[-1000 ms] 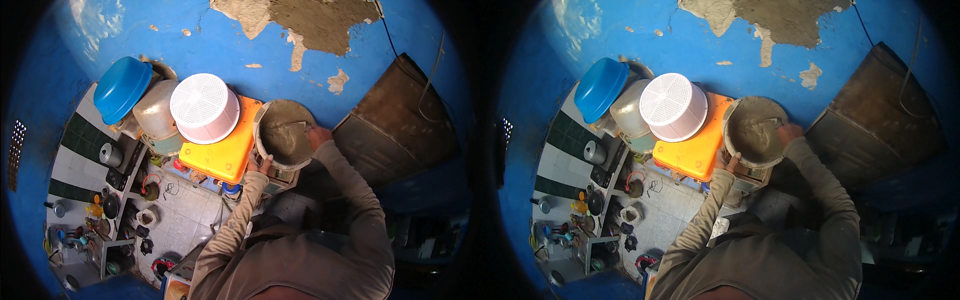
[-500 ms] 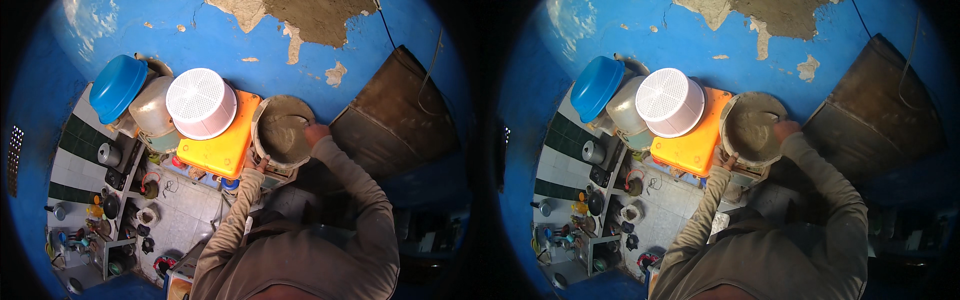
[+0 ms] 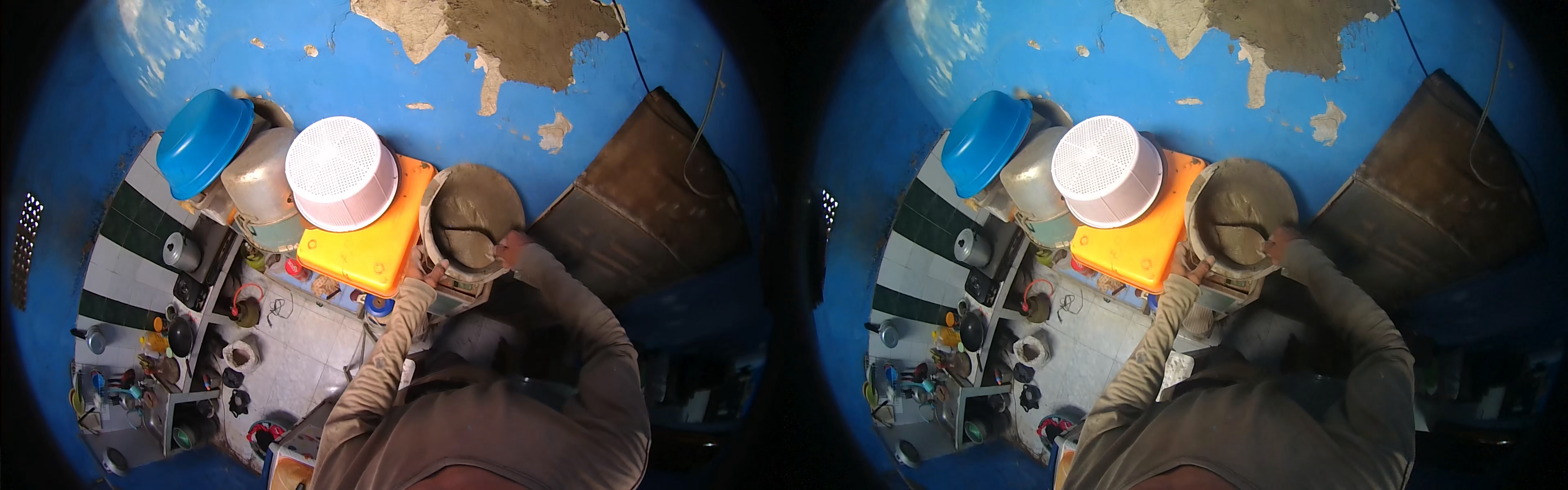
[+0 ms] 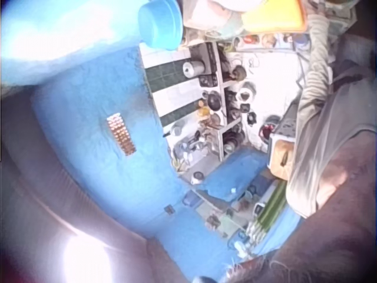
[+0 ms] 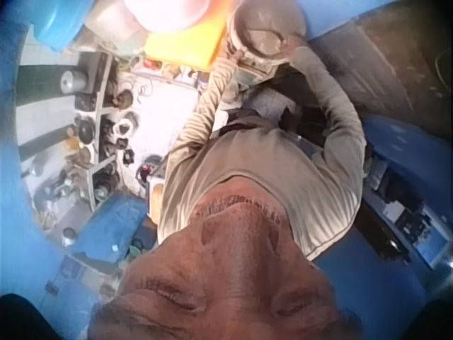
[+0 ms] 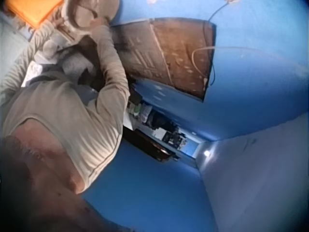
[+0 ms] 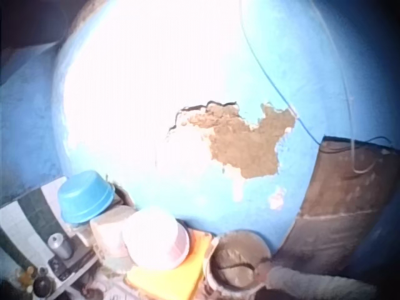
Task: The person scoops plaster from a bucket and applies it to a damaged section of a blue wall using a trowel. The person repeatedly smooths the plaster over the exposed area to repair the wall surface.
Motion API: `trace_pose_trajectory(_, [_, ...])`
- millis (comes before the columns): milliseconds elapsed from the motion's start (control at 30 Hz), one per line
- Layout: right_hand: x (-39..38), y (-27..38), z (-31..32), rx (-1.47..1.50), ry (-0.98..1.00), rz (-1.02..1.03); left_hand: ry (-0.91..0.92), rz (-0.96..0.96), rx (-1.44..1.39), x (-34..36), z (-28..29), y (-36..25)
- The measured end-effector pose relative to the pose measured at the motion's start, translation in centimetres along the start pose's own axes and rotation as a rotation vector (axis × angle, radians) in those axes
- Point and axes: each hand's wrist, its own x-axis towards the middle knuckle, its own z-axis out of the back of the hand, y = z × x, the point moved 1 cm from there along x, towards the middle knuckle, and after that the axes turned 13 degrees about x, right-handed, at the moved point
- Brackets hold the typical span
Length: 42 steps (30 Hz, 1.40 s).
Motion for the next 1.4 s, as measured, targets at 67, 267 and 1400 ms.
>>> trace_pose_trajectory(67, [0.3, -1.7, 1.3, 0.287, 0.135, -0.082, 0.02, 0.089, 0.001, 0.2, 0.0, -1.1])
trace_pose_trajectory(267, [-3.4, -2.0, 2.7, 0.61, 0.128, -0.043, -0.03, -0.027, 0.1, 1.1, 0.4, 0.4])
trace_pose_trajectory(1400, [-9.4, 12.2, 20.0, 0.108, -0.39, 0.581, -0.023, 0.004, -0.043, -6.8, 5.1, 3.4])
